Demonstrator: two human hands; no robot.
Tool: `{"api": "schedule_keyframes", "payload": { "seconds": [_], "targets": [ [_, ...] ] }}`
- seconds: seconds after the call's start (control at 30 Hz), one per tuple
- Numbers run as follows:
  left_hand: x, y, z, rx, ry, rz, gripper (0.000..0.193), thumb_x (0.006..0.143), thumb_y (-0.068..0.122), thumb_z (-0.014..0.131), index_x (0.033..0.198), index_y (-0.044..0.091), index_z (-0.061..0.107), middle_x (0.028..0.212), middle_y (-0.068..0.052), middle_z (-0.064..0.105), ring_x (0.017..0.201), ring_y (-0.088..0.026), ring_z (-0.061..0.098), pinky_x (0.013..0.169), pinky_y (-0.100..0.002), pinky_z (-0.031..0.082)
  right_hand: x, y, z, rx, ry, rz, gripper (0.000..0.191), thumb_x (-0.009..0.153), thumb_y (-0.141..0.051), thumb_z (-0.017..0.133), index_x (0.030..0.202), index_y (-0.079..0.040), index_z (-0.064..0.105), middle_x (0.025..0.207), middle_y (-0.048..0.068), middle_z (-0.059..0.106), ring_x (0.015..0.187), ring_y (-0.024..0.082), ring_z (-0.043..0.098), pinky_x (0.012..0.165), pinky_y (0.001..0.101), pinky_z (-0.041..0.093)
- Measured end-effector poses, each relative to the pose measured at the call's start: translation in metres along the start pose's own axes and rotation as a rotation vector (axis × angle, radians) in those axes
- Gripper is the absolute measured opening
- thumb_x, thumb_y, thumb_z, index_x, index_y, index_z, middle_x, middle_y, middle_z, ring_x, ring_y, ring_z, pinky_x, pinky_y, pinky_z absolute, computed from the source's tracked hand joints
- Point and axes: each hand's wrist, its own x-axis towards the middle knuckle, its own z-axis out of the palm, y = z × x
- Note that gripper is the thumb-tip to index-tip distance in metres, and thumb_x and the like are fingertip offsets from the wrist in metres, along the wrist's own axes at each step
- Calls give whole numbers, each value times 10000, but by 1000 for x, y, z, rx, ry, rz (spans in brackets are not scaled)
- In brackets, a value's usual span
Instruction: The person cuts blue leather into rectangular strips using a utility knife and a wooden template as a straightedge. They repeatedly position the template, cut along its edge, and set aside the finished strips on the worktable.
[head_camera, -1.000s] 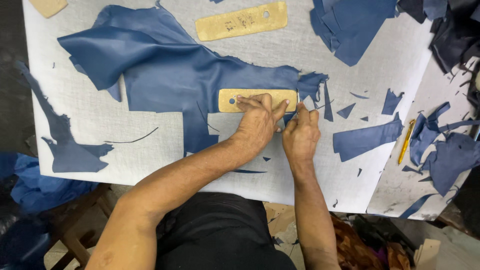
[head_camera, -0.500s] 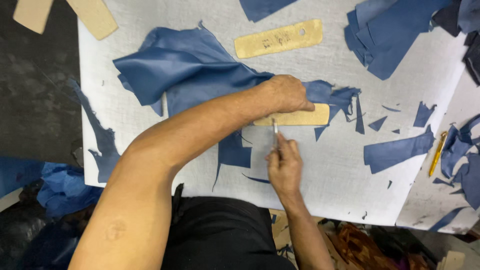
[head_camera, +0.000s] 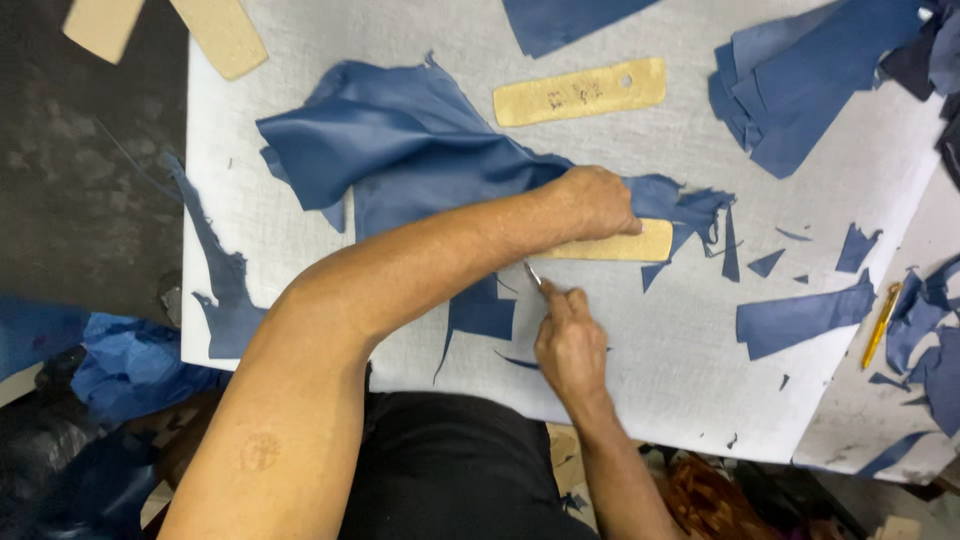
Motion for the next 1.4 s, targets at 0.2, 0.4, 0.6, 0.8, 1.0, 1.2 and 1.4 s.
{"api": "schedule_keyframes", "payload": {
  "seconds": [0.2, 0.4, 0.6, 0.8, 1.0, 1.2, 1.4],
  "targets": [
    [-11, 7, -2, -6, -64, -36, 389, 1053, 463, 493, 1182, 212, 761, 1017, -142, 733, 1019, -362, 698, 867, -500, 550, 10, 72, -39, 27, 137, -250, 303, 865, 16, 639, 1145, -56, 728, 1083, 117, 697, 705, 231, 662, 596, 343, 547],
    [-89, 63, 16, -259, 141, -184, 409, 969, 27, 542, 1376, 48, 583, 1035, -231, 630, 910, -344, 692, 771, -449, 596, 31, 134, -72, 273, 385, 519, 172, 932, -170, 766, 990, -8, 757, 765, 161, 692, 640, 252, 583, 568, 372, 452],
    [-170, 66, 31, -919, 422, -459, 156, 963, 66, 647, 1113, 34, 677, 953, -110, 663, 841, -204, 645, 733, -347, 572, 49, 138, -36, 52, 87, 373, 281, 922, -267, 745, 868, 8, 735, 687, 198, 694, 601, 307, 644, 607, 437, 477],
    [-211, 12, 15, -1161, 914, -784, 268, 997, 59, 581, 1261, 28, 618, 1080, -46, 736, 914, -97, 679, 795, -259, 555, 39, 165, -87, 42, 110, 467, 243, 927, -280, 753, 947, -38, 743, 738, 162, 699, 604, 292, 642, 554, 450, 484],
    [-167, 30, 0, -585, 915, -718, 298, 1022, 43, 594, 1299, 130, 664, 1122, -83, 749, 998, -226, 733, 888, -351, 579, 53, 158, -13, -8, 161, 208, 220, 892, -222, 736, 945, -8, 747, 814, 191, 730, 688, 340, 709, 660, 466, 543],
    [-119, 50, 22, 204, 531, -512, 452, 1009, 223, 564, 1460, 204, 589, 1536, -86, 532, 1472, -289, 435, 1248, -452, 302, 19, 316, -113, -364, 266, 234, 276, 959, -279, 792, 982, -7, 750, 798, 202, 716, 659, 353, 678, 626, 454, 539],
    [-89, 55, 39, -62, 458, -484, 719, 981, 556, 515, 1545, 117, 438, 1643, -146, 320, 1548, -324, 192, 1275, -492, 158, 1, 383, -188, -421, 645, 477, 292, 928, -106, 828, 1142, 52, 707, 1032, 160, 716, 785, 212, 651, 654, 364, 523]
  ]
}}
